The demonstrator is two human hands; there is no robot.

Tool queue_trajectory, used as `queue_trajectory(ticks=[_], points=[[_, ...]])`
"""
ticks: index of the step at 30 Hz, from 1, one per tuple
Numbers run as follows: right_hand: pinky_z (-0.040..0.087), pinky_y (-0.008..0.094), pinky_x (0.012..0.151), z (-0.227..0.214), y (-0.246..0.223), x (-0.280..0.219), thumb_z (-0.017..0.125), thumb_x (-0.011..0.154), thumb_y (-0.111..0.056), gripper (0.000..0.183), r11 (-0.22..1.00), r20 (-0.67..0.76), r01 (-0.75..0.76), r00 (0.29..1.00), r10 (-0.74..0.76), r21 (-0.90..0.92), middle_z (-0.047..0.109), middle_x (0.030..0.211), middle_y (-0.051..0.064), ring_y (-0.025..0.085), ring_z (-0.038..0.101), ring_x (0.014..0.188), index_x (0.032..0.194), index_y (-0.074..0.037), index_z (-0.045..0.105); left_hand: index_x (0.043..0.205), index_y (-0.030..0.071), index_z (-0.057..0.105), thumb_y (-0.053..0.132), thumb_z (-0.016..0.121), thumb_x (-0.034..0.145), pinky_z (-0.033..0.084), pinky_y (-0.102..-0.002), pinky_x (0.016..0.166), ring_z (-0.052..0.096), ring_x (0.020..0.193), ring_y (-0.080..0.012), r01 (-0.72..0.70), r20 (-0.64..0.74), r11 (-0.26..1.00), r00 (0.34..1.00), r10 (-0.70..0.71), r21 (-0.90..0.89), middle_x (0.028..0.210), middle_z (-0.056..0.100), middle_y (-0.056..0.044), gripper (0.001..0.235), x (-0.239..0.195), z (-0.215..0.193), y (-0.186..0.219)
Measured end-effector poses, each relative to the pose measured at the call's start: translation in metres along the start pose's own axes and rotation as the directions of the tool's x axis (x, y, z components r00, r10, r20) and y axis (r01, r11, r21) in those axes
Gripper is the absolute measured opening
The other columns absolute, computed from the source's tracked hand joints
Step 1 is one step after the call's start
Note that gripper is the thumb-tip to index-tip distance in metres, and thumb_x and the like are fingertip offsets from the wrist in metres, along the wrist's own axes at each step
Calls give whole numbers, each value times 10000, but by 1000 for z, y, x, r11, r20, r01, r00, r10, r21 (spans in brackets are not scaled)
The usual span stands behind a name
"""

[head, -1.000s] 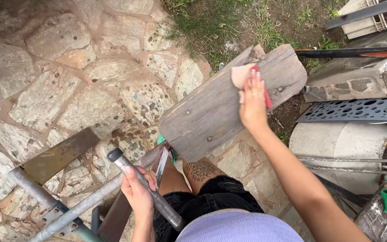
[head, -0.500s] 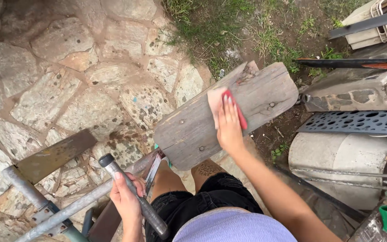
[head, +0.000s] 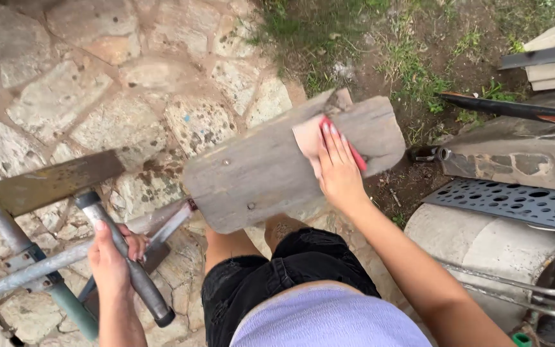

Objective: Sanding a wooden board attached to a metal frame using sandpaper

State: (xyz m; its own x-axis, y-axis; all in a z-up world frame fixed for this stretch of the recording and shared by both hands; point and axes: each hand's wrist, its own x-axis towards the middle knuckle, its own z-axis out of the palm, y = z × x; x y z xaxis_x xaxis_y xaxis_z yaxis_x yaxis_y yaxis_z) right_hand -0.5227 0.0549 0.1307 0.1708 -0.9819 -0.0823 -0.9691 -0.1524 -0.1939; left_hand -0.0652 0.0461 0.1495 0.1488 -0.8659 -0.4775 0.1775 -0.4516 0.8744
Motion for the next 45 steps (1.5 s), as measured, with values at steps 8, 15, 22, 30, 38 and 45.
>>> queue_trajectory(ticks=[8, 15, 22, 30, 38, 45], points=[[251, 479, 1284, 25, 38, -36, 509, 1064, -272, 586, 1000, -46, 3, 999, -4, -31, 343, 1628, 244, 378, 324, 1528, 1548, 30, 377, 932, 83, 471, 480, 397, 1180, 521, -336, 743, 377, 462, -148, 20, -81, 999, 997, -17, 28, 496, 332, -16, 474, 10, 22, -16], [208, 520, 1299, 29, 64, -34, 456, 1094, -253, 542, 993, -2, 66, 998, -66, 97, 323, 1636, 231, 378, 290, 1542, 1558, 10, 362, 934, 92, 484, 445, 375, 1196, 538, -330, 737, 392, 462, -138, 52, -88, 998, 995, -48, 38, 516, 350, 0, 453, 5, 31, -19], [255, 508, 1286, 15, 50, 9, 497, 1087, -214, 499, 993, -141, 83, 987, -71, 80, 381, 1613, 226, 375, 344, 1519, 1514, 38, 440, 918, 108, 506, 546, 429, 1169, 521, -307, 748, 398, 475, -132, 74, -133, 994, 989, -63, 80, 515, 353, 14, 511, -4, 24, 3], [219, 504, 1304, -19, 56, 14, 459, 1101, -227, 573, 998, -84, 10, 996, -5, 59, 274, 1665, 217, 378, 284, 1553, 1588, 28, 299, 937, 109, 505, 567, 436, 1174, 545, -327, 844, 377, 475, -129, 89, -159, 995, 984, -79, 52, 521, 335, 17, 520, -14, 17, 11], [257, 540, 1281, -29, 75, -5, 493, 1088, -198, 559, 998, -85, 60, 995, -58, 27, 312, 1641, 257, 418, 315, 1533, 1575, 25, 333, 955, 130, 492, 587, 412, 1186, 517, -323, 788, 389, 492, -122, 67, -92, 994, 994, -59, 84, 537, 338, 35, 518, -10, 8, 10], [255, 523, 1281, -45, 87, -50, 522, 1056, -183, 559, 997, -64, 48, 997, -52, -58, 330, 1642, 241, 408, 320, 1531, 1553, 25, 370, 925, 104, 485, 605, 469, 1168, 506, -323, 742, 357, 467, -133, 23, -128, 999, 992, -19, 27, 513, 314, -6, 557, -4, 10, 6]])
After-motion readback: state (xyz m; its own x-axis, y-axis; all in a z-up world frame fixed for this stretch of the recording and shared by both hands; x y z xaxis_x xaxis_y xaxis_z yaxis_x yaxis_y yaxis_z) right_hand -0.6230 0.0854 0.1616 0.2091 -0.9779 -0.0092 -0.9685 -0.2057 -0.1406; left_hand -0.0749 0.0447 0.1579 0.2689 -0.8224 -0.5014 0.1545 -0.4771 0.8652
